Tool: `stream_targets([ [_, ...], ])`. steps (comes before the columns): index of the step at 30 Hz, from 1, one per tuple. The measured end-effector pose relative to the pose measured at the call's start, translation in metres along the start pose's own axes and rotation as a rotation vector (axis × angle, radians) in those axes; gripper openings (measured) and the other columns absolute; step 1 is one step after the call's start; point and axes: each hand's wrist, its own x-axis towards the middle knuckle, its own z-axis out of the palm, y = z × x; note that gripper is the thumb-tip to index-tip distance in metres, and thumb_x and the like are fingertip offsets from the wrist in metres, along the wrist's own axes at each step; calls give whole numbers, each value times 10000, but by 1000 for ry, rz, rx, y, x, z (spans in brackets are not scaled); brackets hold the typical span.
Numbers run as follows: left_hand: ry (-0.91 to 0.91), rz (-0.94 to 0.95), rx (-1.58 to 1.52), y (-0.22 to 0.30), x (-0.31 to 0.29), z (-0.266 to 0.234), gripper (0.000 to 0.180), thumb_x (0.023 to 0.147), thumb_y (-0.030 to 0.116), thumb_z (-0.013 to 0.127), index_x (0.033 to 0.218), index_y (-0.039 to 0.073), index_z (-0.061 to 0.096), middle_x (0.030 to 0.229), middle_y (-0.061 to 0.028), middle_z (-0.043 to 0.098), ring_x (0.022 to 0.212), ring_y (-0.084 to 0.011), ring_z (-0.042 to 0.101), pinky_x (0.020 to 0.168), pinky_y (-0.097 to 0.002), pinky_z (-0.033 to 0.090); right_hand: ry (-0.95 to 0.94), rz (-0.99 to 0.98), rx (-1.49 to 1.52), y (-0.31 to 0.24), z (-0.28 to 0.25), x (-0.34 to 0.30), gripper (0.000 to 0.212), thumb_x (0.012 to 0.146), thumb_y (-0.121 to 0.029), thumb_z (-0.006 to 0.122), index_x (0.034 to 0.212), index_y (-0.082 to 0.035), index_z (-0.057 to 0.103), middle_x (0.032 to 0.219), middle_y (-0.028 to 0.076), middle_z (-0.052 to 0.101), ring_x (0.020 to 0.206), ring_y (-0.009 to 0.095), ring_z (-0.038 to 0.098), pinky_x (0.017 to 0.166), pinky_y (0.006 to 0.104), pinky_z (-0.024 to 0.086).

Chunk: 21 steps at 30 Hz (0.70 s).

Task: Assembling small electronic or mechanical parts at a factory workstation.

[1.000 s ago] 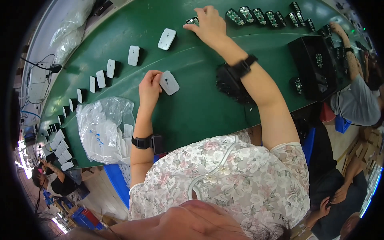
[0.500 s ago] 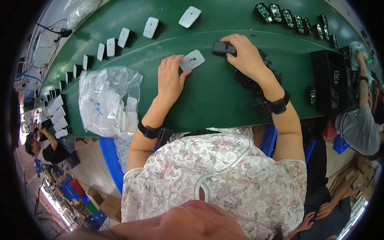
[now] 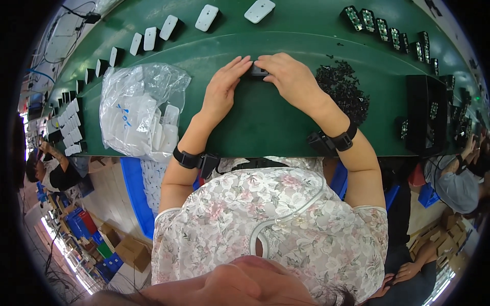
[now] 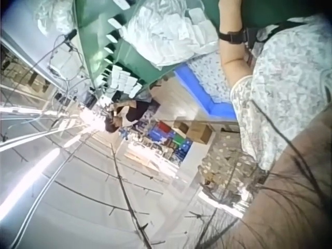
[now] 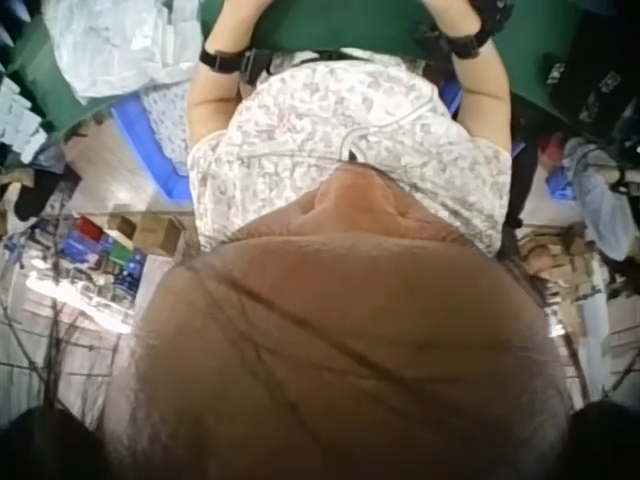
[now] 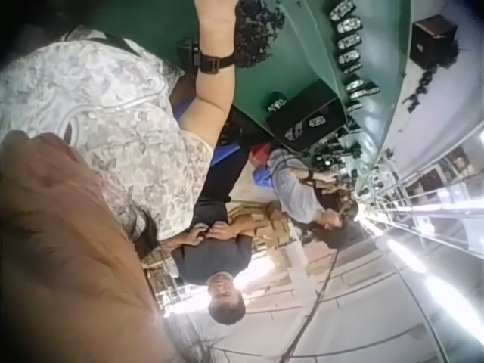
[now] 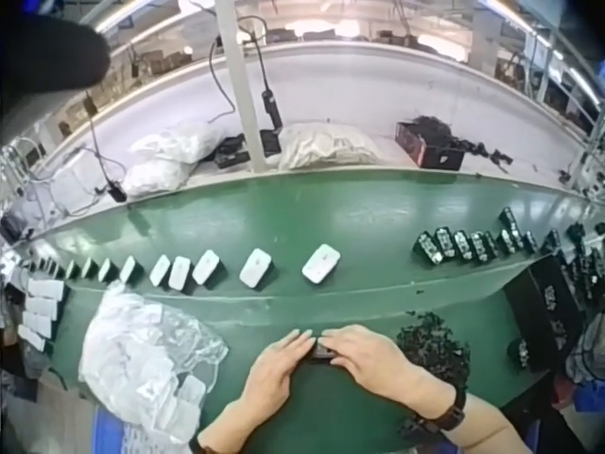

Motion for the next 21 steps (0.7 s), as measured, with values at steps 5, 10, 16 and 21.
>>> stream_targets([
  [5, -52, 56, 119, -3, -1, -1, 483, 780, -81, 468, 1226, 73, 573, 1283, -77, 562, 1202, -267, 511, 997, -390, 403, 7, -20, -115, -6, 4, -1, 397, 761, -24, 654, 1153, -57, 603, 1154, 98, 614, 1052, 265, 574, 865, 339, 499],
  [10, -90, 77, 316, 5, -3, -4, 478, 782, -44, 494, 1246, 51, 553, 1314, -70, 538, 1211, -241, 509, 1000, -390, 397, 28, -80, -335, -11, 12, -3, 452, 716, -1, 622, 1164, -52, 593, 1187, 86, 595, 1057, 255, 575, 837, 324, 519],
  [16, -122, 116, 441, 7, -3, -5, 493, 774, 5, 557, 1264, 51, 530, 1314, -72, 535, 1198, -228, 519, 983, -376, 410, 11, -106, -391, -10, 10, -1, 462, 711, 5, 591, 1167, -65, 593, 1196, 82, 587, 1046, 247, 582, 829, 324, 522],
  [21, 29, 46, 324, 12, 19, 10, 420, 753, 95, 659, 1158, 31, 570, 1143, -91, 609, 1054, -249, 573, 870, -357, 467, -27, -76, 9, 28, 0, 13, 380, 799, -28, 599, 1174, -89, 606, 1151, 111, 613, 957, 266, 619, 820, 296, 507],
])
